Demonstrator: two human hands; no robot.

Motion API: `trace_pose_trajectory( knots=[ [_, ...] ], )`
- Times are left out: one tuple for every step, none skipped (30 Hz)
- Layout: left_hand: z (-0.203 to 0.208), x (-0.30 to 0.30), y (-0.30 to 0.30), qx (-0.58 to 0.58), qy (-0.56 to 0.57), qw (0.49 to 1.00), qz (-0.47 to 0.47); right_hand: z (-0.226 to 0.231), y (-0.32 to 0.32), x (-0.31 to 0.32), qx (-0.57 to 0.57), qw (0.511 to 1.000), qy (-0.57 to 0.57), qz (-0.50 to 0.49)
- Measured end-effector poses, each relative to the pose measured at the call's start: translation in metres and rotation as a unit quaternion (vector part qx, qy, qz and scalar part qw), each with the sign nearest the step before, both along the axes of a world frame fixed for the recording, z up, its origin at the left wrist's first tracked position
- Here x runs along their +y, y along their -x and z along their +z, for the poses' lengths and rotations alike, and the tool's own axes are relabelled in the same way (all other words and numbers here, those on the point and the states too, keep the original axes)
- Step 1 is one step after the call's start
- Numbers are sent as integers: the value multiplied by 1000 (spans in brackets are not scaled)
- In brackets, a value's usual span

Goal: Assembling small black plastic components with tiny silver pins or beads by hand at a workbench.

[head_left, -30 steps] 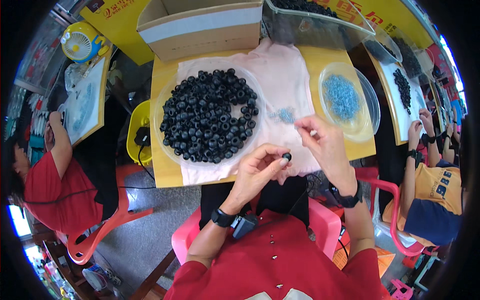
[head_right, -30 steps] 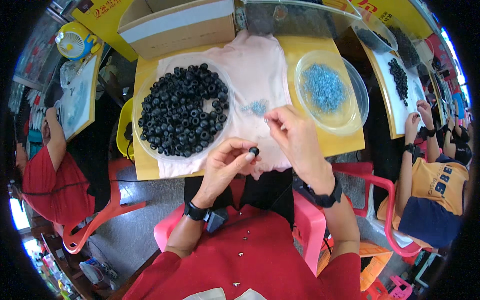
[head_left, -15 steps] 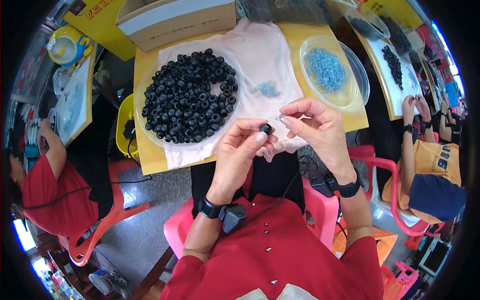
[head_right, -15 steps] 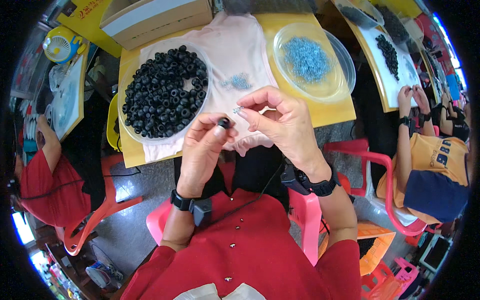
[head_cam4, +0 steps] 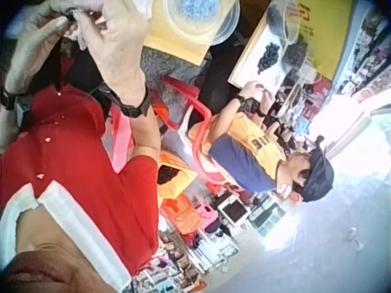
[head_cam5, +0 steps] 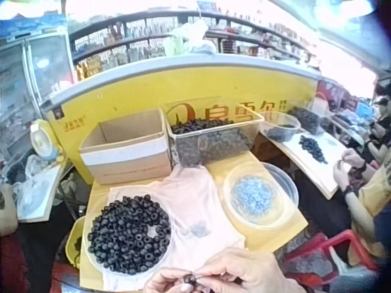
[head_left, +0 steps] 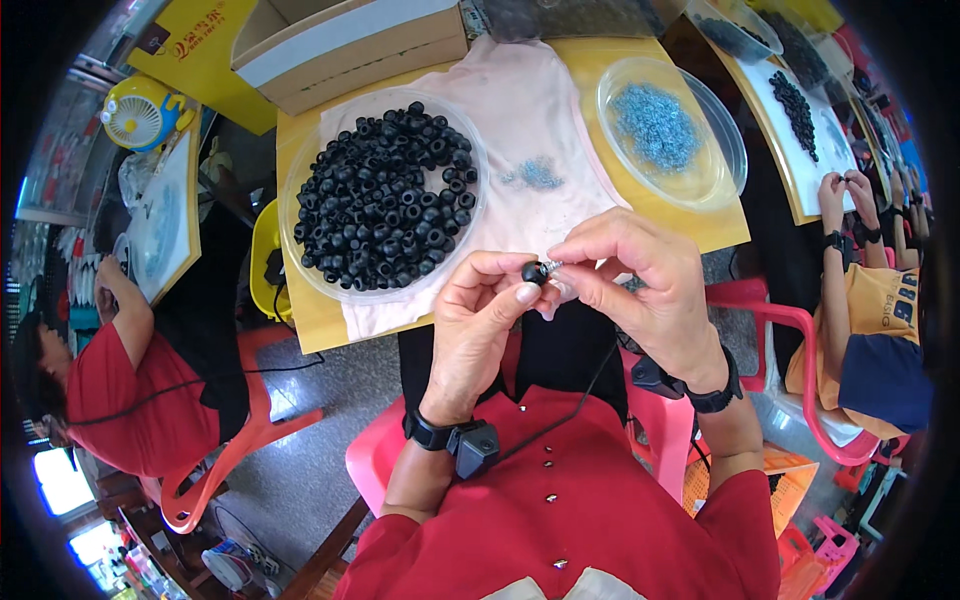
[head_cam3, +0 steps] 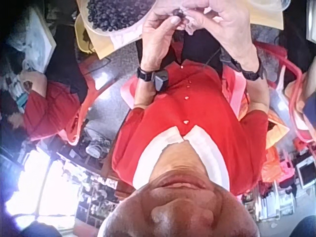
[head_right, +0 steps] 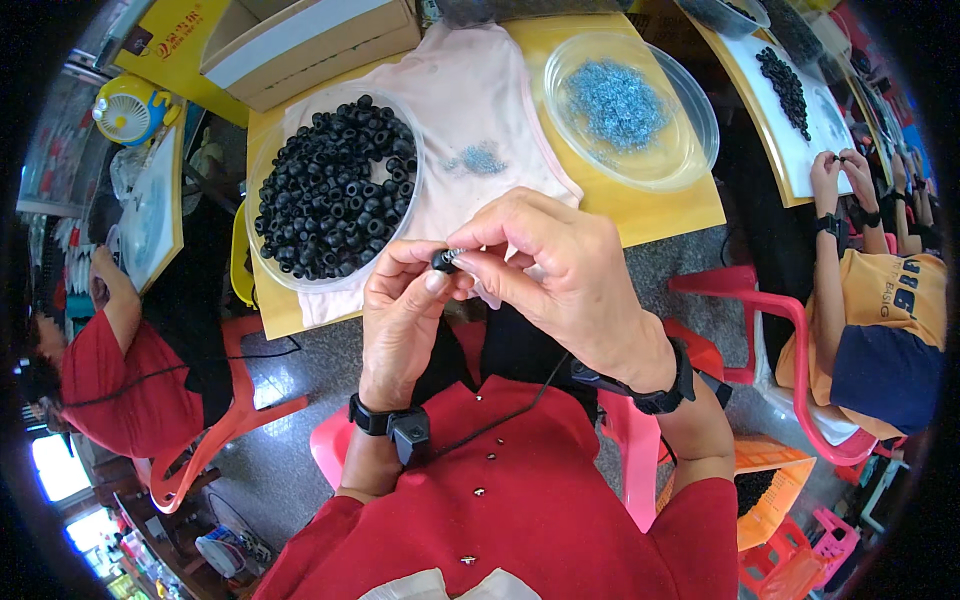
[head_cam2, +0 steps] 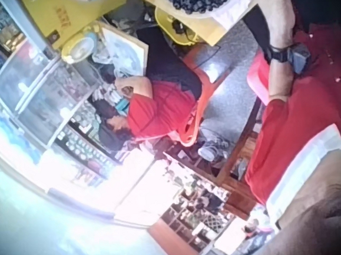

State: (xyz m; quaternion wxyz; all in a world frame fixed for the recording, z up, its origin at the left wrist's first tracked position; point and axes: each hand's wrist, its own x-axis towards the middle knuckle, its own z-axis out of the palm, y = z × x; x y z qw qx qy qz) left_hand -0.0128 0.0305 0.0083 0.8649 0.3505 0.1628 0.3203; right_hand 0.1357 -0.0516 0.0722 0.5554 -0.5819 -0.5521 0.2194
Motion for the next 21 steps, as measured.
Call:
trace_pose_trajectory(
  knots=[
    [0,0,0,1,-1,1000,1,-1,1,0,1,1000,-1,1],
    [0,-1,1,-1,-5,1000,3,-2,2,0,-24,1000,-2,-5],
    [-1,-1,1,-3,-9,1000,5,-3,2,0,-49,999,-4,-12],
    [-1,-1,1,0,-9,1000,5,-4,3,0,-48,999,-4,-10],
    [-1,-1,1,0,-9,1000,7,-4,4,0,-46,999,-2,-15],
    [-1,-1,1,3,-8,1000,4,-5,4,0,-45,999,1,-19],
    [-1,-1,1,6,-6,1000,2,-5,5,1,-43,999,2,-17],
    [-1,-2,0,8,-5,1000,3,-5,5,1,-47,999,1,-18],
    [-2,-2,0,6,1,1000,5,-5,5,1,-50,999,0,-18],
    [-2,-2,0,6,8,1000,6,-6,5,2,-48,999,1,-17],
    [-3,-2,0,8,9,1000,8,-7,5,2,-46,999,2,-24],
    [-3,-1,0,7,5,1000,7,-8,5,3,-43,999,2,-32],
    [-4,-1,-1,7,2,1000,5,-9,4,3,-42,999,3,-31],
    [-4,-1,-1,9,4,1000,6,-11,3,3,-55,998,1,-33],
    [-3,-1,-1,13,0,1000,9,-12,3,3,-68,997,-1,-35],
    [-3,-1,-1,18,-3,1000,11,-12,3,3,-66,997,0,-35],
    [-3,-1,-1,19,-2,1000,11,-12,4,2,-63,997,8,-32],
    [-3,-1,-1,15,-1,1000,10,-12,4,2,-61,998,16,-30],
    [-4,-1,-1,11,1,1000,10,-13,4,2,-60,998,17,-29],
    [-4,0,-2,12,2,1000,10,-13,3,2,-40,998,25,-32],
    [-5,0,-2,10,9,1000,5,-12,3,2,-20,999,33,-35]
  ],
)
